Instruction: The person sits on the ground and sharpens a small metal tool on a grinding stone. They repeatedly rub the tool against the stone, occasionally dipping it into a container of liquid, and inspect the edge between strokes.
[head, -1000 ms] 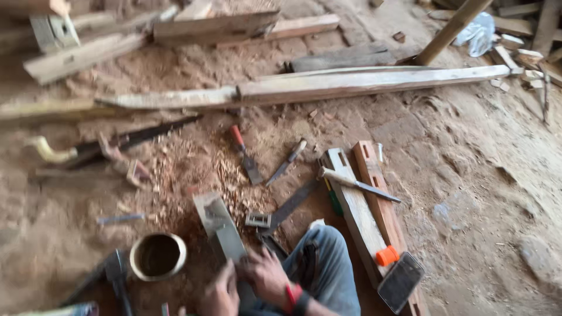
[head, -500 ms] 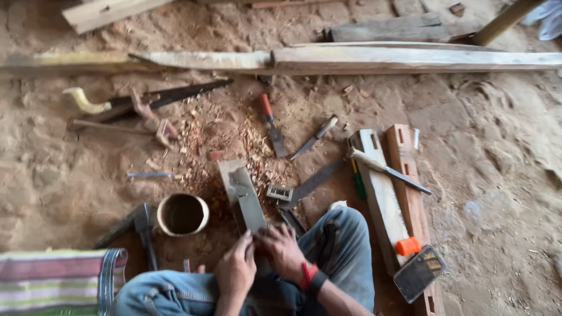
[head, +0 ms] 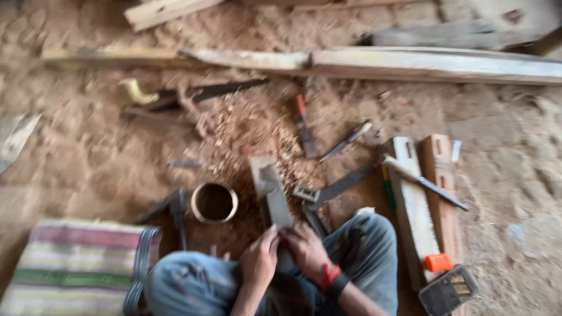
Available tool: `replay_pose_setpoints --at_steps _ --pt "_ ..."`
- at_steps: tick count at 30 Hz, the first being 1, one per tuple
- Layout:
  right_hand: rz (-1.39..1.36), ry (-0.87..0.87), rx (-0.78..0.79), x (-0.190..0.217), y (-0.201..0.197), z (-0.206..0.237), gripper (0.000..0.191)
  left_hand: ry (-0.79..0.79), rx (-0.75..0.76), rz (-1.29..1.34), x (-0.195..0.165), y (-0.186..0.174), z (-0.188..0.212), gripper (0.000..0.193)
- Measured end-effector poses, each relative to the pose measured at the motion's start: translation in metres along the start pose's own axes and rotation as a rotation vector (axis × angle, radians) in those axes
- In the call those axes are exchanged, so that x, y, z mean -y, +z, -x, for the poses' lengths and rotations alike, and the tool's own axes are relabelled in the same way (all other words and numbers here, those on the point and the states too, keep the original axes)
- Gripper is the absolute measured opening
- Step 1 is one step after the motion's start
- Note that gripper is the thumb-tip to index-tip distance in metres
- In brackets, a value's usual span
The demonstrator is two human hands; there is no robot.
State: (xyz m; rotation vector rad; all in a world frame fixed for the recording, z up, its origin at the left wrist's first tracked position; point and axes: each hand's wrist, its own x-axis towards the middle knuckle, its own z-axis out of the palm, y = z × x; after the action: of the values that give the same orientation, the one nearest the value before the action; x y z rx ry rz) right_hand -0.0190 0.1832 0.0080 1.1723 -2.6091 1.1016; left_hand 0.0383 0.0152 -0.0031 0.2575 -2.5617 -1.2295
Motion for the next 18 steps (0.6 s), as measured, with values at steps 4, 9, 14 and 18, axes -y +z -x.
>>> replay_pose_setpoints --at_steps 4,9,14,18 --pt "0.049 -0.001 -0.014 -0.025 0.007 -0.038 0.043 -0.145 0.048 -0.055 -0.002 -0.001 -0.049 0.026" --pt "0.1 0.042 0.048 -0.025 0.007 -0.066 0.039 -0.1 0.045 -0.157 -0.009 -0.01 -0.068 0.029" --pt "-0.092 -0.003 0.118 0.01 -0.005 -0.003 0.057 0.058 0.06 -0.139 -0.007 -0.016 0.01 0.036" --pt "-0.058 -0.029 0.079 -0.013 0.006 -0.018 0.049 -0.001 -0.012 -0.027 0.006 -0.008 -0.013 0.029"
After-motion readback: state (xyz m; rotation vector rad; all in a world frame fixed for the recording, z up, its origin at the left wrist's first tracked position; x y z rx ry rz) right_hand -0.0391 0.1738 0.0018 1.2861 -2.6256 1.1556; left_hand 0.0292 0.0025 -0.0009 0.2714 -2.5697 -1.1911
